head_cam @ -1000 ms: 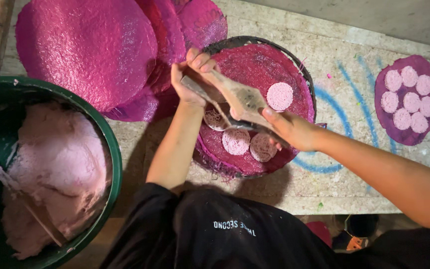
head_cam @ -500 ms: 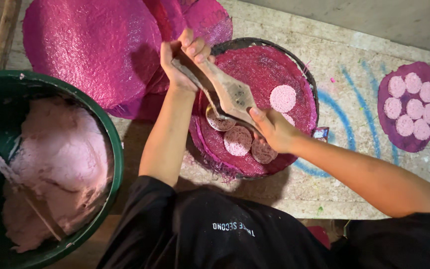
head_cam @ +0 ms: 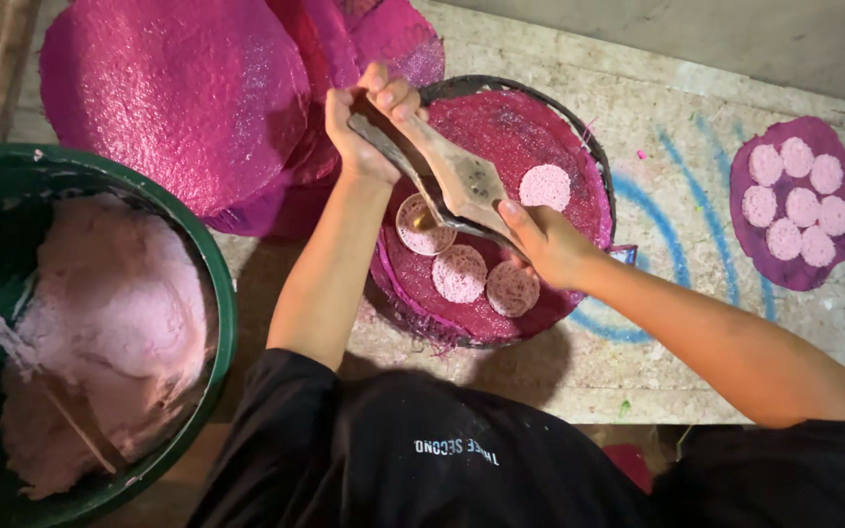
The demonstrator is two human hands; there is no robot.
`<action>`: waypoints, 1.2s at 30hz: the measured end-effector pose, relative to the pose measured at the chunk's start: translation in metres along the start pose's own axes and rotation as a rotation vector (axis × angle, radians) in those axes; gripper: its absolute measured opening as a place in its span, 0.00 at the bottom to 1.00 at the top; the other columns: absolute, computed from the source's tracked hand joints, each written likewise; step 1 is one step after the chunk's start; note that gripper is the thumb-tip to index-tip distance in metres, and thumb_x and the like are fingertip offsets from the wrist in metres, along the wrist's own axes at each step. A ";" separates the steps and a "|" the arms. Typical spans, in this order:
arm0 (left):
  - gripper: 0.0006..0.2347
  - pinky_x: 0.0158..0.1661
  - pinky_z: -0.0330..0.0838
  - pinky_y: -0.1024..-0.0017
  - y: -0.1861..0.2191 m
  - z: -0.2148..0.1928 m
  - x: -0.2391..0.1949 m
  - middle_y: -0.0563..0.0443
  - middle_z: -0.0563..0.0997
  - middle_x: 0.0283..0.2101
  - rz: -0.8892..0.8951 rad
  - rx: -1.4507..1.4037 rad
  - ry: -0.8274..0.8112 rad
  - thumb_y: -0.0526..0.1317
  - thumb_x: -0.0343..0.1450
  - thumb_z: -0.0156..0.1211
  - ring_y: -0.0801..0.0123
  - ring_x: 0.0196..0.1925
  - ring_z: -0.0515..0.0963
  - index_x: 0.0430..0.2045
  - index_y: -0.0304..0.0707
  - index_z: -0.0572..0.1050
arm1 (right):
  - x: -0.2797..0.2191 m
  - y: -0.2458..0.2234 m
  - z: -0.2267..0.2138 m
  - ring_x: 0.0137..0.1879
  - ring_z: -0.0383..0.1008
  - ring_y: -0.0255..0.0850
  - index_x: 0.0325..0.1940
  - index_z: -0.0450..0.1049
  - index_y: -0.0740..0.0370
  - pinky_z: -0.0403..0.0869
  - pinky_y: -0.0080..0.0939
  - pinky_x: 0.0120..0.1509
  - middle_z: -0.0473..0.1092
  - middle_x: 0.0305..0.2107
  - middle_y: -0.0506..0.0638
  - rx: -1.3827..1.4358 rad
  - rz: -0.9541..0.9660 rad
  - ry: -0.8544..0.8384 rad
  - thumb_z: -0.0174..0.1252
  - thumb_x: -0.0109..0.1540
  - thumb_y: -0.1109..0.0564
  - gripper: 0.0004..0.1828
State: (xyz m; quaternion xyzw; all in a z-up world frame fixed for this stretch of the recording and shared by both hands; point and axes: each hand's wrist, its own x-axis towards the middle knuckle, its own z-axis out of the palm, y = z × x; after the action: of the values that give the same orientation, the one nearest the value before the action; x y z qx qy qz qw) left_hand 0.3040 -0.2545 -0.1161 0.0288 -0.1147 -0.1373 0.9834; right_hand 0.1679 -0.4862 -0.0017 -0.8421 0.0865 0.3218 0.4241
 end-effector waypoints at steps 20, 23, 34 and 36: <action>0.26 0.29 0.74 0.64 -0.004 0.024 -0.112 0.47 0.79 0.52 -0.395 1.284 0.472 0.54 0.78 0.33 0.58 0.26 0.75 0.72 0.48 0.51 | 0.011 0.059 0.014 0.26 0.63 0.31 0.47 0.71 0.61 0.64 0.34 0.29 0.62 0.20 0.41 0.236 -0.392 0.192 0.42 0.66 0.23 0.38; 0.28 0.44 0.76 0.63 0.006 0.034 -0.138 0.52 0.86 0.52 -0.310 2.013 0.337 0.41 0.73 0.50 0.61 0.39 0.83 0.73 0.47 0.58 | 0.003 0.077 0.013 0.28 0.66 0.32 0.46 0.70 0.63 0.65 0.34 0.31 0.65 0.23 0.44 0.391 -0.499 0.209 0.43 0.67 0.22 0.39; 0.49 0.62 0.53 0.49 -0.004 0.058 -0.108 0.40 0.69 0.61 -0.415 2.243 -0.287 0.44 0.53 0.76 0.46 0.64 0.63 0.71 0.43 0.51 | -0.071 0.129 0.031 0.32 0.65 0.37 0.56 0.66 0.62 0.63 0.37 0.35 0.65 0.31 0.48 0.755 -0.561 0.392 0.37 0.62 0.12 0.51; 0.49 0.62 0.53 0.49 -0.003 0.060 -0.102 0.41 0.70 0.61 -0.411 2.229 -0.281 0.46 0.53 0.77 0.46 0.64 0.64 0.71 0.44 0.51 | -0.084 0.136 0.030 0.31 0.64 0.37 0.65 0.63 0.60 0.63 0.38 0.32 0.64 0.35 0.46 0.821 -0.567 0.468 0.39 0.58 0.11 0.55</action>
State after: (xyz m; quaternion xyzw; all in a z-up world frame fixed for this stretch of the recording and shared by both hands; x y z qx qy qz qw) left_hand 0.1939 -0.2310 -0.0801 0.8883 -0.2750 -0.1193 0.3480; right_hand 0.0314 -0.5591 -0.0521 -0.6467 0.0665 -0.0610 0.7574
